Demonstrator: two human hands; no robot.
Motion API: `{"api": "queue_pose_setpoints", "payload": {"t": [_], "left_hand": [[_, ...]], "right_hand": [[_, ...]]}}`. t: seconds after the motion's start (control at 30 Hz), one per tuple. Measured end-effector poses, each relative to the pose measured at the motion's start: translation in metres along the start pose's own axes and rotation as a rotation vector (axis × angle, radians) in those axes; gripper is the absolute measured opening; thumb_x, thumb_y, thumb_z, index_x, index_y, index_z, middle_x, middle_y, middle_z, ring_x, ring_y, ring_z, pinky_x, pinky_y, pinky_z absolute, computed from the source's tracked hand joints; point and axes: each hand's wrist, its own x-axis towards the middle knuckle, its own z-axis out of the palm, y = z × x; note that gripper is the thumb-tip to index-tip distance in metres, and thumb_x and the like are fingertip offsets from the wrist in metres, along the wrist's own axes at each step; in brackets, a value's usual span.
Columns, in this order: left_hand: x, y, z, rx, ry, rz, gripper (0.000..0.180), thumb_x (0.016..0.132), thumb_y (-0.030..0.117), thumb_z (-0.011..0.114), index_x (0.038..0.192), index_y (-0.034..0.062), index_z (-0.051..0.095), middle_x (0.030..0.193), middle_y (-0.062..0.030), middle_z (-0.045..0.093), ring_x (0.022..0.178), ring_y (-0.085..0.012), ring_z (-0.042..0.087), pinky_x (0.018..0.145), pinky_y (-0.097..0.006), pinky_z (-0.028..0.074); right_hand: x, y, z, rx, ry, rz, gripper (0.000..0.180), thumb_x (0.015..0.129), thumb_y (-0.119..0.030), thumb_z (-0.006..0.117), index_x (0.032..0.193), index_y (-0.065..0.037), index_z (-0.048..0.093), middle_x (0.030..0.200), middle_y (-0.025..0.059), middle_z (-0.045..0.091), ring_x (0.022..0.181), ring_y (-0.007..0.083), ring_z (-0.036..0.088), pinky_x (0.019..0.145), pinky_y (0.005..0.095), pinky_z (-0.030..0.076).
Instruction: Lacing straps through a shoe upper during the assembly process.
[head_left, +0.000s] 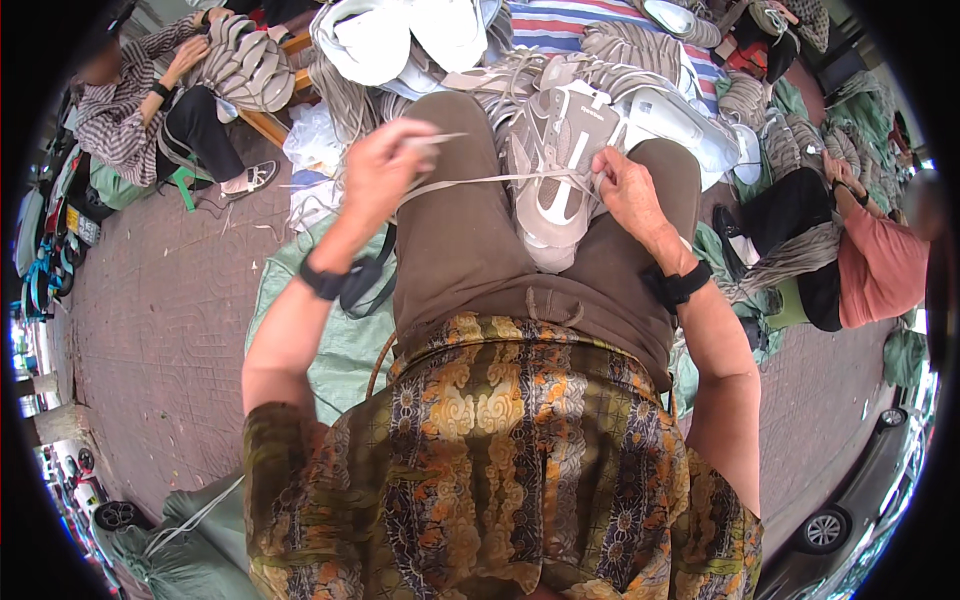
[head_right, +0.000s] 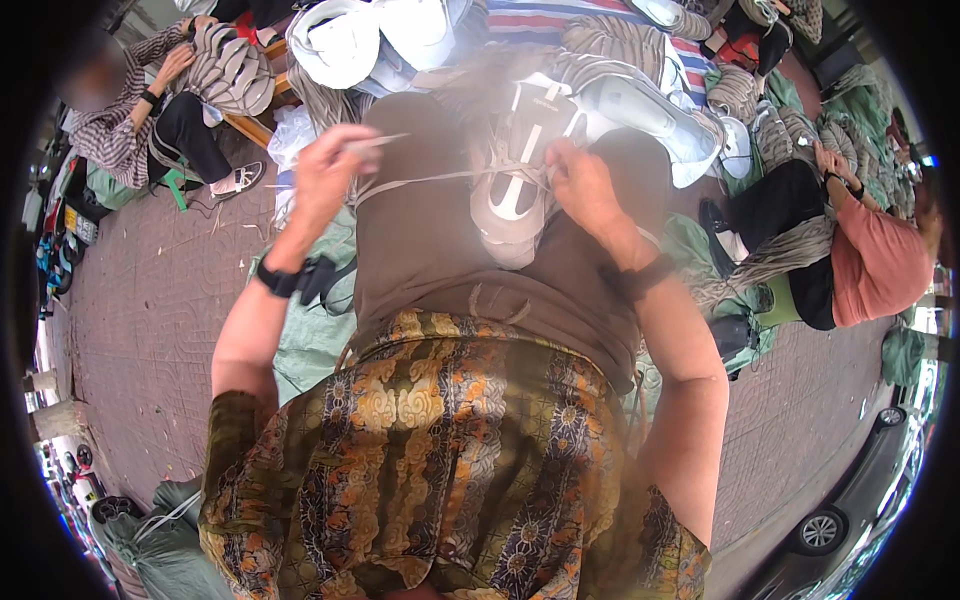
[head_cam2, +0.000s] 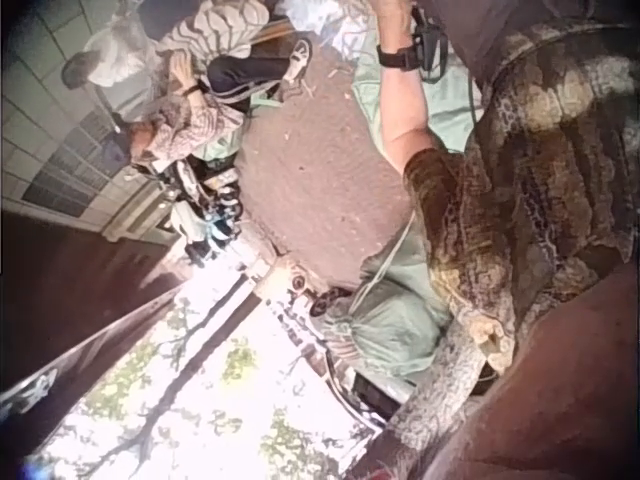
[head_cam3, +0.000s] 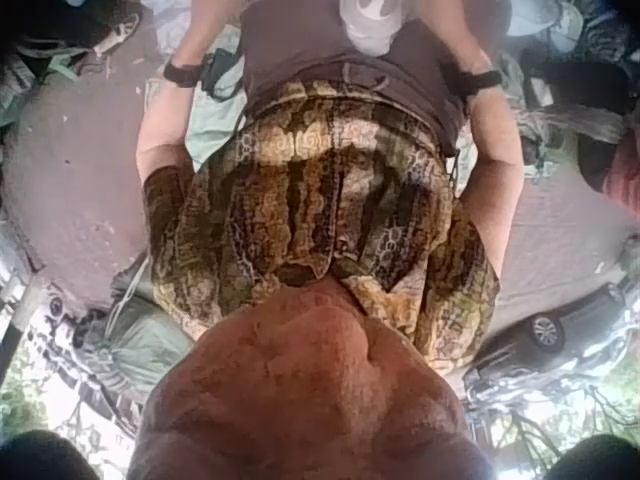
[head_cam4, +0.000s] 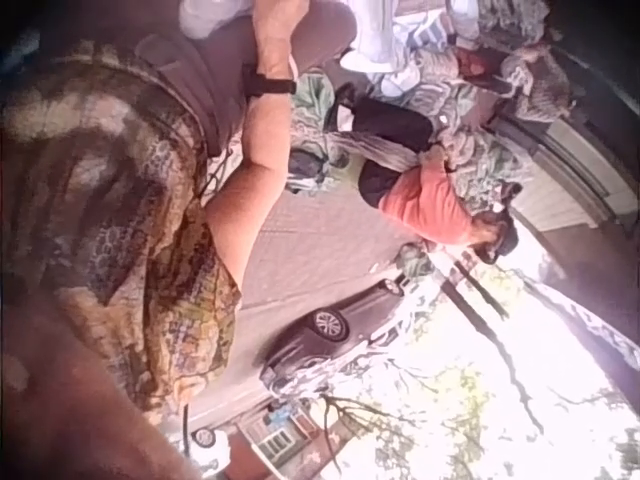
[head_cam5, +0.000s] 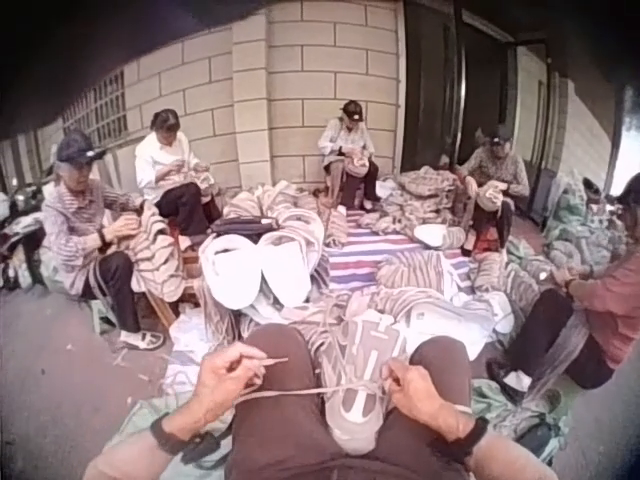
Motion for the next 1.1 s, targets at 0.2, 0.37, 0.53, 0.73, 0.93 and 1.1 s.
{"api": "queue_pose_setpoints", "payload": {"t": [0.2,0.37,0.53,0.73,0.93,1.1], "left_hand": [[0.048,-0.013,0.089,-0.317,-0.269,-0.236,0.012,0.090,0.000,0.055,0.096,-0.0038,0.064,0.078,-0.0070,0.066,0.065,-0.0106,0.063,0.059,-0.023,0.053],[0.048,-0.027,0.093,-0.352,-0.294,-0.368,0.009,0.091,0.002,0.052,0.096,-0.0032,0.057,0.079,-0.0114,0.066,0.063,-0.0151,0.065,0.056,-0.026,0.055],[0.043,-0.046,0.100,-0.417,-0.312,-0.379,0.009,0.090,0.000,0.051,0.099,-0.0032,0.052,0.079,-0.0137,0.066,0.065,-0.0175,0.067,0.056,-0.028,0.056],[0.046,-0.044,0.108,-0.293,-0.356,-0.381,0.005,0.086,-0.001,0.058,0.090,-0.0029,0.056,0.074,-0.0109,0.066,0.063,-0.0158,0.066,0.054,-0.027,0.055],[0.046,-0.042,0.110,-0.266,-0.326,-0.400,0.002,0.086,-0.001,0.059,0.085,-0.0026,0.058,0.072,-0.0086,0.065,0.059,-0.0122,0.062,0.053,-0.025,0.053],[0.045,-0.045,0.110,-0.235,-0.386,-0.341,0.015,0.087,-0.002,0.055,0.100,-0.0033,0.063,0.075,-0.0072,0.065,0.061,-0.0105,0.061,0.056,-0.024,0.053]], "right_hand": [[0.003,-0.003,-0.001,0.051,-0.065,0.089,0.016,0.082,-0.001,0.054,0.097,-0.007,0.056,0.078,0.0224,0.062,0.079,0.0430,0.061,0.070,0.0479,0.047],[0.003,0.003,0.003,0.070,-0.005,0.047,0.010,0.083,0.002,0.058,0.090,-0.003,0.054,0.069,0.0097,0.052,0.063,0.0197,0.051,0.063,0.0340,0.046],[0.004,-0.002,-0.002,0.060,-0.073,0.100,0.014,0.083,-0.004,0.056,0.097,-0.007,0.057,0.086,0.0221,0.065,0.086,0.0422,0.062,0.075,0.0468,0.049],[0.003,-0.003,-0.003,0.064,-0.081,0.104,0.013,0.084,-0.005,0.056,0.097,-0.007,0.056,0.085,0.0219,0.064,0.085,0.0425,0.062,0.074,0.0471,0.048],[0.003,0.003,0.004,0.099,-0.004,0.040,0.009,0.083,0.002,0.056,0.091,-0.003,0.054,0.068,0.0091,0.051,0.063,0.0192,0.050,0.063,0.0340,0.045],[0.002,0.004,0.003,0.107,-0.004,0.038,0.009,0.084,0.001,0.057,0.091,-0.003,0.054,0.068,0.0087,0.051,0.063,0.0188,0.050,0.063,0.0337,0.045]]}}
